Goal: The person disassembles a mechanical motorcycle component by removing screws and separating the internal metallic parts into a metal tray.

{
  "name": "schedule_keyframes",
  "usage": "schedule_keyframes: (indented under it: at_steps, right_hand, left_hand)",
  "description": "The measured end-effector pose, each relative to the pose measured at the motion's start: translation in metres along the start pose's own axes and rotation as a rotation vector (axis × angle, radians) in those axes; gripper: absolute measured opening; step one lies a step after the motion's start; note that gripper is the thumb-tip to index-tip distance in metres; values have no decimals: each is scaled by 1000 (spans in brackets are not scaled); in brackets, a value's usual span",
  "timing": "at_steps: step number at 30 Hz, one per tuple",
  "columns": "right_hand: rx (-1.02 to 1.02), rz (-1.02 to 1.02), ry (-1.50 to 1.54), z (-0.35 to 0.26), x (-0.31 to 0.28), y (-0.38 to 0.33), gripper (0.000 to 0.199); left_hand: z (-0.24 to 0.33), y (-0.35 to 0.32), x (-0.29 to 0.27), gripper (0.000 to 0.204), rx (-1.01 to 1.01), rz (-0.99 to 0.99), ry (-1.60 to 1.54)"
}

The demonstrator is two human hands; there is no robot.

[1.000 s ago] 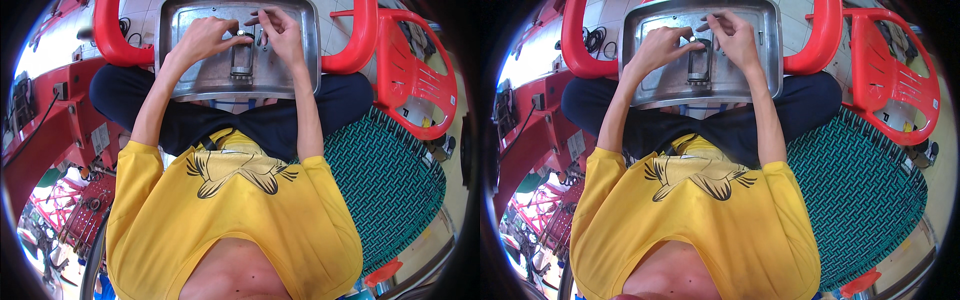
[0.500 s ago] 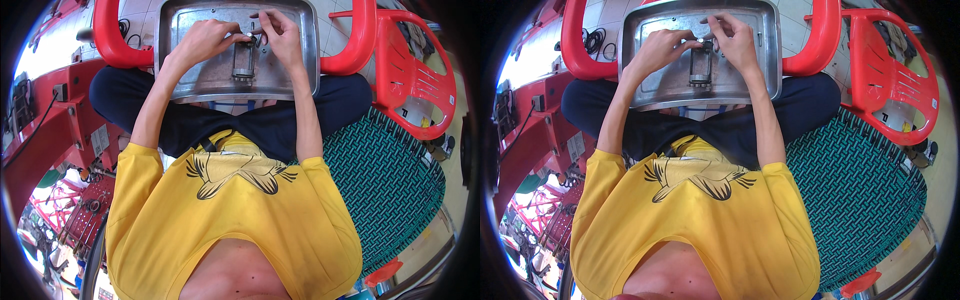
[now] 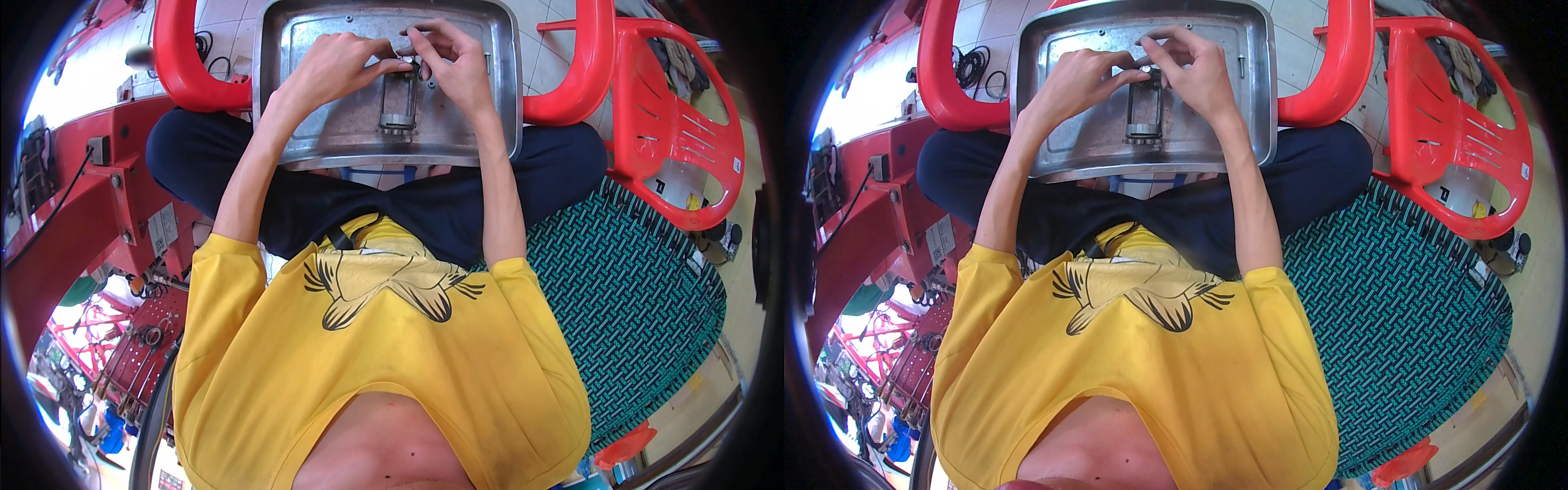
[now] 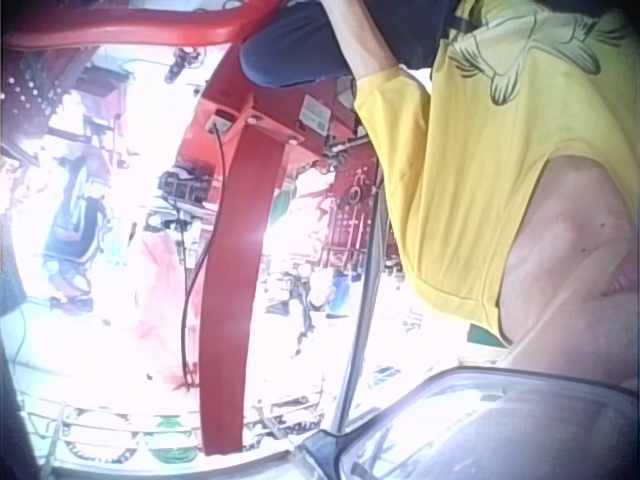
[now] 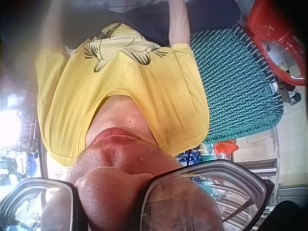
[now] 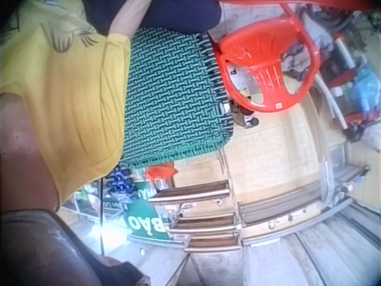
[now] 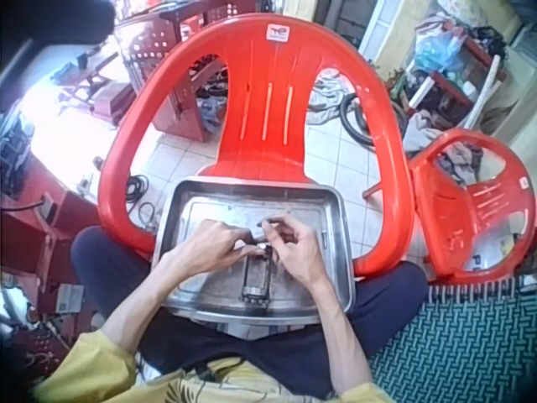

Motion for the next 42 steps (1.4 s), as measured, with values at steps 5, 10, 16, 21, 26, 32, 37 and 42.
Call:
schedule_keyframes:
  at_steps: [5,10,16,21,26,32,37,42]
  right_hand:
    - [-21,19,-23,4,-5,3,26]
    - [-122,54,-35,15,-7,6,23]
    - [11,34,30,1,-3,1,23]
    - [33,1,35,-3,-2,-1,26]
    - [66,14,-29,1,-4,1,26]
    - [-125,31,-46,1,-10,4,26]
    - [-82,-153,-93,-7,-9,0,36]
    - [-123,-137,-77,-6,-8,0,35]
  left_hand:
    - [-2,-1,1,35,40,60,-31]
    - [-7,0,3,31,15,95,-62]
    - [5,1,-8,39,-45,24,-139]
    - [6,1,-5,42,-61,16,-92]
    - [0,1,1,32,-23,37,-41]
    - [-8,0,6,23,-19,46,-77]
    - [-8,-1,5,22,-14,38,-59]
    - [-15,-3,-3,24,19,-22,-151]
Point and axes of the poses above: each hand's wrist, its own y-axis towards the middle knuckle, its own x-axis out of the palm, z = x × y, the point moved 1 cm from there along y, towards the middle knuckle, and after that the axes turned 11 degrees about z, right-handed, at the moved point
